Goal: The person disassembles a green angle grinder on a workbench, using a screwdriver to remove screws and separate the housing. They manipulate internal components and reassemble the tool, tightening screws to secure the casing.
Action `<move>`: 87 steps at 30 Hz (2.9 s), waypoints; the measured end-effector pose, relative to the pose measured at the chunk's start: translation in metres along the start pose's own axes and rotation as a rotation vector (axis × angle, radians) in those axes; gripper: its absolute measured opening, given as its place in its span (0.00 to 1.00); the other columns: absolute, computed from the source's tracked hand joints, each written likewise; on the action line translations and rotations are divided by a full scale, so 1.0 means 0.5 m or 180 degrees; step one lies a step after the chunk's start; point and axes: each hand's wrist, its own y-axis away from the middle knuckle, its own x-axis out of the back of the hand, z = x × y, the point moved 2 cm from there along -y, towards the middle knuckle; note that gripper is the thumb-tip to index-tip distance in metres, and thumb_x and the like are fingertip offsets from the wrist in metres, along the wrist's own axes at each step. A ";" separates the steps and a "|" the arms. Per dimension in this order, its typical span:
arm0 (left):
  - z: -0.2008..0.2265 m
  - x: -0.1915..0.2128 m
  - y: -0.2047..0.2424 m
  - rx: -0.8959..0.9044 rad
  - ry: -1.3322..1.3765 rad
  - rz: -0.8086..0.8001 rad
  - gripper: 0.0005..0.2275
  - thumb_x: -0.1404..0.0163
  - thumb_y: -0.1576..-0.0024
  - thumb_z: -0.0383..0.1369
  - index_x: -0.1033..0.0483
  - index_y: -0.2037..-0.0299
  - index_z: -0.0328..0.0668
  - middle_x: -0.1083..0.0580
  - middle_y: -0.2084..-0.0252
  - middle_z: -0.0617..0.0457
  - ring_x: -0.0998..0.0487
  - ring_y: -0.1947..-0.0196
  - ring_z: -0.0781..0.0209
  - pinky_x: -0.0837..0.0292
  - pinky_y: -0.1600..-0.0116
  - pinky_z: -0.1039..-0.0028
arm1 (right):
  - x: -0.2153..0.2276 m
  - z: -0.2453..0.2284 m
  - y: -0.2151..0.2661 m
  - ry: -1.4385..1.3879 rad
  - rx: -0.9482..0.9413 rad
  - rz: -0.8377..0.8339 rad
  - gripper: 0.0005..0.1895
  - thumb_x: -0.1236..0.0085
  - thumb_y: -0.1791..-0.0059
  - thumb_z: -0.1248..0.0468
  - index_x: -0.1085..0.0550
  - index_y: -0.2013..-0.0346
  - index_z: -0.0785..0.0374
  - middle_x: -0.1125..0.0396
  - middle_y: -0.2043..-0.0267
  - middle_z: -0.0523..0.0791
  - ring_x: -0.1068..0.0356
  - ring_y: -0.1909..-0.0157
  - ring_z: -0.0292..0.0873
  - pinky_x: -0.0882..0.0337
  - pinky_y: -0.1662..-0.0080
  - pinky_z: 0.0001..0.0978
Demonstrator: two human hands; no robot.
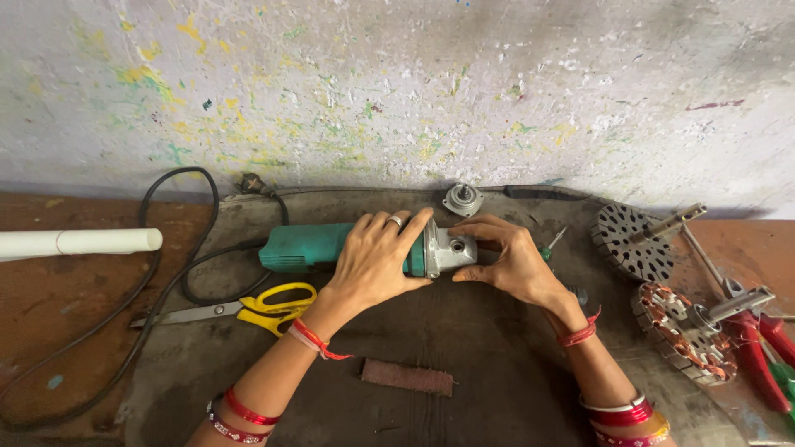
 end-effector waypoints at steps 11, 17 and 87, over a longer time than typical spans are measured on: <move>0.001 0.005 0.007 -0.0316 -0.0115 0.0137 0.46 0.32 0.61 0.48 0.39 0.30 0.45 0.31 0.39 0.40 0.26 0.50 0.43 0.32 0.45 0.53 | 0.001 -0.002 0.004 0.0075 0.0178 0.0030 0.33 0.23 0.67 0.64 0.23 0.48 0.62 0.27 0.44 0.46 0.27 0.42 0.44 0.27 0.42 0.37; 0.000 0.007 0.005 -0.0313 -0.0024 0.0060 0.44 0.33 0.61 0.47 0.37 0.32 0.44 0.31 0.39 0.41 0.27 0.49 0.43 0.31 0.44 0.54 | 0.000 -0.002 0.003 0.0193 0.0019 0.0059 0.33 0.23 0.68 0.65 0.22 0.48 0.61 0.26 0.47 0.45 0.27 0.45 0.43 0.26 0.46 0.37; -0.009 0.022 -0.004 -0.0074 0.0244 -0.0060 0.43 0.30 0.66 0.43 0.33 0.36 0.46 0.25 0.46 0.40 0.26 0.51 0.44 0.32 0.44 0.55 | 0.008 0.004 0.002 -0.0070 -0.0316 -0.0079 0.39 0.22 0.69 0.65 0.25 0.44 0.60 0.28 0.44 0.46 0.26 0.45 0.44 0.23 0.46 0.37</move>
